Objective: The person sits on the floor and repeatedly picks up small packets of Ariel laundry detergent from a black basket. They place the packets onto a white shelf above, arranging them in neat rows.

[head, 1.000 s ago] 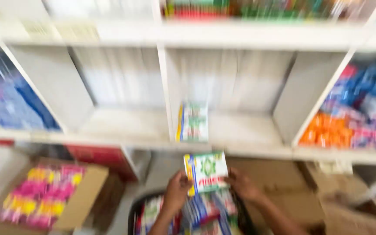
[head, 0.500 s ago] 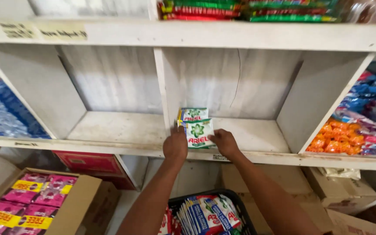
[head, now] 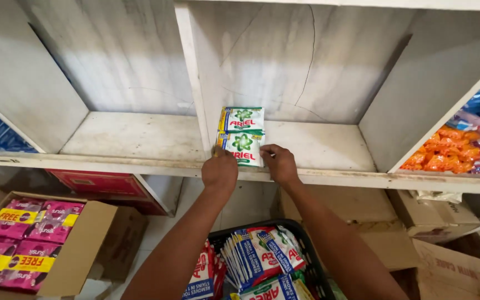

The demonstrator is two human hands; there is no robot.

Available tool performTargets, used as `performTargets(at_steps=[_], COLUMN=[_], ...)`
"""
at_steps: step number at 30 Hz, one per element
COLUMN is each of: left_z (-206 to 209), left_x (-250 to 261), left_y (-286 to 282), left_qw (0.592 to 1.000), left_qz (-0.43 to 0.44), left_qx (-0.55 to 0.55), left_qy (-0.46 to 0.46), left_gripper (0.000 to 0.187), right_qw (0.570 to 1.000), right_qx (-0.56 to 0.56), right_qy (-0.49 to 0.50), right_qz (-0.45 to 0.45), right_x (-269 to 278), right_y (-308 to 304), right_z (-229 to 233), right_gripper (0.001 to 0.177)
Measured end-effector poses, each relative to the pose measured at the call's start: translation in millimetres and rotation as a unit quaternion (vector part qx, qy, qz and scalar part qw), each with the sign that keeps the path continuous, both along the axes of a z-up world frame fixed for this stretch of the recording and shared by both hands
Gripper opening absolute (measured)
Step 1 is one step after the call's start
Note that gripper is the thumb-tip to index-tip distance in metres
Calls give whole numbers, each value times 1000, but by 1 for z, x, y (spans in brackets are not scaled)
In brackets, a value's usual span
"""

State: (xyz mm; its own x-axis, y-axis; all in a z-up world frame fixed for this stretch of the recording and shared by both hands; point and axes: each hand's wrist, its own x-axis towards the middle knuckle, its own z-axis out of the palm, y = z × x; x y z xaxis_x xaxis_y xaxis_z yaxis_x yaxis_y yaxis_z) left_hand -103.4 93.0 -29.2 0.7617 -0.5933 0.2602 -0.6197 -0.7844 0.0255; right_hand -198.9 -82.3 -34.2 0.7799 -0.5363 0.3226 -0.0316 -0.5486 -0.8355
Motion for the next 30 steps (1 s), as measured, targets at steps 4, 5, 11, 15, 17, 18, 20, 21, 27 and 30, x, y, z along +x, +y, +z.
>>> performTargets(at_steps=[4,5,11,15,17,18,20,21,27,30], left_z=[29,24,26,24,27,27,29,29,58,47], left_x=[-15,-12,-8,-6,-6,-7,-6,-5,-68,-112], left_y=[3,2,6,8,8,9,7,6,43,82], left_qw=[999,999,998,998,998,997,997,996,992,987], left_qz=[-40,-37,-22,-29,-25,-22,-17,-12,-20,-58], left_qx=[-14,-9,7,-25,-21,-15,-18,-23,-51,-48], left_qy=[31,33,56,46,57,69,76,82,109,143], left_gripper=[45,45,40,41,41,41,44,46,59,31], right_qw=[993,995,999,998,997,996,997,997,999,998], right_qx=[62,53,18,-1,-5,-8,-3,0,-14,59], right_qy=[89,66,27,47,56,67,67,66,-15,-34], right_qz=[-51,-54,-40,-42,-46,-50,-50,-49,-34,5], right_x=[-5,-3,4,1,0,-2,0,2,0,-12], right_y=[16,13,5,7,9,10,8,7,0,-3], right_z=[26,20,10,13,15,15,13,12,0,3], right_gripper=[27,26,23,23,23,23,23,23,27,26])
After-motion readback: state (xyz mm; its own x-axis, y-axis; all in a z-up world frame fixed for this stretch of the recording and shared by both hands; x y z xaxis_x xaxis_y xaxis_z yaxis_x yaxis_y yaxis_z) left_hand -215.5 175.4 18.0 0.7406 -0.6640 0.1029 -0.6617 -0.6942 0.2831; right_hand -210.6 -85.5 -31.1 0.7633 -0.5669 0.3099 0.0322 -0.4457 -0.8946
